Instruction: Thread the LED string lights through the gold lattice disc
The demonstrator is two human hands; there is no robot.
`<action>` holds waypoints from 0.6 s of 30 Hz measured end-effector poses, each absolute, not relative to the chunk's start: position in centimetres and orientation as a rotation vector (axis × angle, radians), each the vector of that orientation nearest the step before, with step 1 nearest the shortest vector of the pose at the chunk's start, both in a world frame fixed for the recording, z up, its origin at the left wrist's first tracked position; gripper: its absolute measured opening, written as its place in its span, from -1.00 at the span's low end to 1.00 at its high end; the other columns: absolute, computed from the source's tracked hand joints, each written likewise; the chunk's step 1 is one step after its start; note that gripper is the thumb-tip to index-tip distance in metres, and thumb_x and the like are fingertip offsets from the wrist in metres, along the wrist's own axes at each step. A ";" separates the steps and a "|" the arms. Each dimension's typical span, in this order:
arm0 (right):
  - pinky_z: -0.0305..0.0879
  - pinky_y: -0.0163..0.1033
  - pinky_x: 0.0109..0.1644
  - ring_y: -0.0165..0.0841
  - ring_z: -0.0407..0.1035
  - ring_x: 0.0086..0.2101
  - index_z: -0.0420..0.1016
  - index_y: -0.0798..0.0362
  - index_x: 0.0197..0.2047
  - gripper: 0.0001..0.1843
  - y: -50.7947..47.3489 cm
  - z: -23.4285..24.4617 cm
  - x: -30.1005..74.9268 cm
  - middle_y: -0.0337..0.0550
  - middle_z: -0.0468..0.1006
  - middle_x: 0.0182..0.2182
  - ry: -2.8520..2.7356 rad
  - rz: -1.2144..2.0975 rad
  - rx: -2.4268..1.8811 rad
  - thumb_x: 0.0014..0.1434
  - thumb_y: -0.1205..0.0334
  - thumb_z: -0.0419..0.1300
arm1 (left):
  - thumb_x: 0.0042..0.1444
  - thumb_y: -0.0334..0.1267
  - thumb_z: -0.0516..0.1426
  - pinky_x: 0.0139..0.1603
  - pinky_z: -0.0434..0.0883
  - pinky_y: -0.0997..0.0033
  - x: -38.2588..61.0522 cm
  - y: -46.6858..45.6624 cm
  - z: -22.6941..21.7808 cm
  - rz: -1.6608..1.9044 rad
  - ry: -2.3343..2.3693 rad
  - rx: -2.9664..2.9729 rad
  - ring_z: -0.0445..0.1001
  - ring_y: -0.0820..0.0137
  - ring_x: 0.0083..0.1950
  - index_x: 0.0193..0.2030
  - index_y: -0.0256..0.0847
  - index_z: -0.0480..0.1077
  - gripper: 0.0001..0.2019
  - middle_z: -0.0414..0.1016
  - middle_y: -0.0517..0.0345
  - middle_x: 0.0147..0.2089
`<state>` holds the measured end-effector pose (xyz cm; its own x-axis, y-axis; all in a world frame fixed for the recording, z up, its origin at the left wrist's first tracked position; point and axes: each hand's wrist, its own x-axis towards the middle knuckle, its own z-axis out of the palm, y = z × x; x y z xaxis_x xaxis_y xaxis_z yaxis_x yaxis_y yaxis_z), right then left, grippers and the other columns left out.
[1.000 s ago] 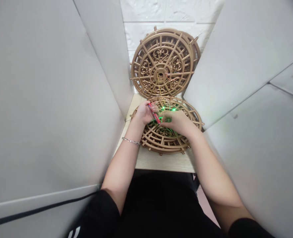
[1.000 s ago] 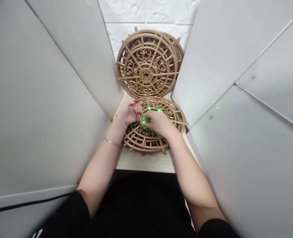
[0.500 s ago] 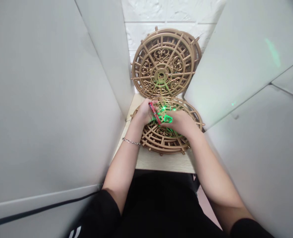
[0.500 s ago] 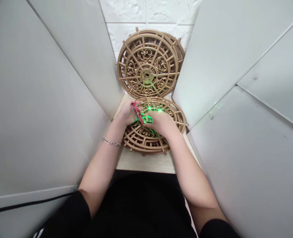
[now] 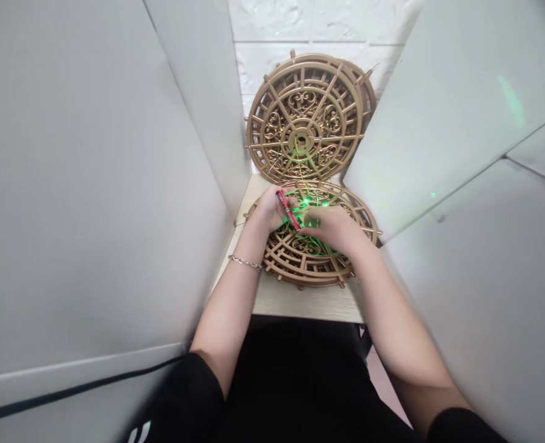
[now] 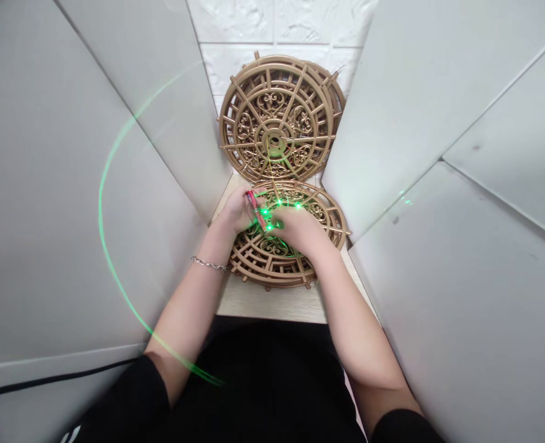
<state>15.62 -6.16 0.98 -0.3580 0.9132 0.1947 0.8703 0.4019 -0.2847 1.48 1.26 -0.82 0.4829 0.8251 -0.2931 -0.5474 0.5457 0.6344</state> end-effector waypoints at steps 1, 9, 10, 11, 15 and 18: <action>0.07 -0.31 -0.37 -0.39 0.30 -0.43 0.45 0.03 -0.39 -0.85 -6.2 1.0 15.6 -0.21 0.50 -0.45 -2.330 0.221 -1.538 0.00 0.13 0.18 | 0.14 -0.31 -0.17 -0.65 0.14 0.60 1.5 1.3 -0.9 0.892 0.623 0.489 0.17 0.55 -0.72 -0.41 -0.24 0.23 -0.78 0.12 0.30 -0.73; 0.07 -0.33 -0.37 -0.42 0.27 -0.48 0.48 0.02 -0.42 -0.85 -6.2 1.3 15.9 -0.28 0.43 -0.56 -2.172 0.400 -1.533 -0.06 0.13 0.23 | 0.14 -0.38 -0.21 -0.61 0.19 0.62 1.3 1.0 -0.7 0.885 0.546 0.416 0.13 0.59 -0.72 -0.47 -0.25 0.20 -0.75 0.05 0.31 -0.73; 0.06 -0.34 -0.39 -0.43 0.25 -0.50 0.48 0.02 -0.43 -0.84 -6.1 1.2 16.0 -0.29 0.41 -0.59 -2.162 0.429 -1.516 -0.04 0.11 0.21 | 0.13 -0.38 -0.21 -0.58 0.23 0.60 1.3 0.9 -0.6 0.881 0.545 0.403 0.13 0.59 -0.72 -0.46 -0.26 0.21 -0.75 0.05 0.31 -0.73; 0.05 -0.34 -0.40 -0.44 0.24 -0.51 0.47 0.02 -0.44 -0.82 -6.1 1.2 16.1 -0.29 0.39 -0.60 -2.154 0.445 -1.503 -0.01 0.09 0.17 | 0.13 -0.39 -0.21 -0.55 0.27 0.57 1.3 0.8 -0.6 0.878 0.545 0.394 0.13 0.59 -0.72 -0.46 -0.26 0.21 -0.75 0.05 0.32 -0.73; 0.03 -0.32 -0.40 -0.45 0.18 -0.52 0.31 0.06 -0.51 -0.71 -6.1 1.2 16.5 -0.27 0.33 -0.59 -2.068 0.389 -1.526 0.16 0.14 -0.05 | 0.12 -0.39 -0.21 -0.42 0.38 0.43 1.2 0.9 -0.7 0.871 0.550 0.391 0.13 0.58 -0.72 -0.44 -0.26 0.24 -0.74 0.05 0.33 -0.72; 0.04 -0.32 -0.39 -0.43 0.16 -0.50 0.18 0.04 -0.50 -0.73 -6.3 1.3 16.6 -0.27 0.25 -0.59 -1.999 0.382 -1.529 0.20 0.19 -0.14 | 0.12 -0.38 -0.20 -0.40 0.40 0.40 1.3 1.0 -0.9 0.862 0.559 0.370 0.13 0.57 -0.72 -0.43 -0.25 0.24 -0.75 0.05 0.33 -0.72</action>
<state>16.61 -6.32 1.27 -0.1684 0.9462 0.2764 0.7779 0.2997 -0.5524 1.25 0.98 -0.87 0.5228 0.7939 -0.3104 -0.6069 0.6024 0.5185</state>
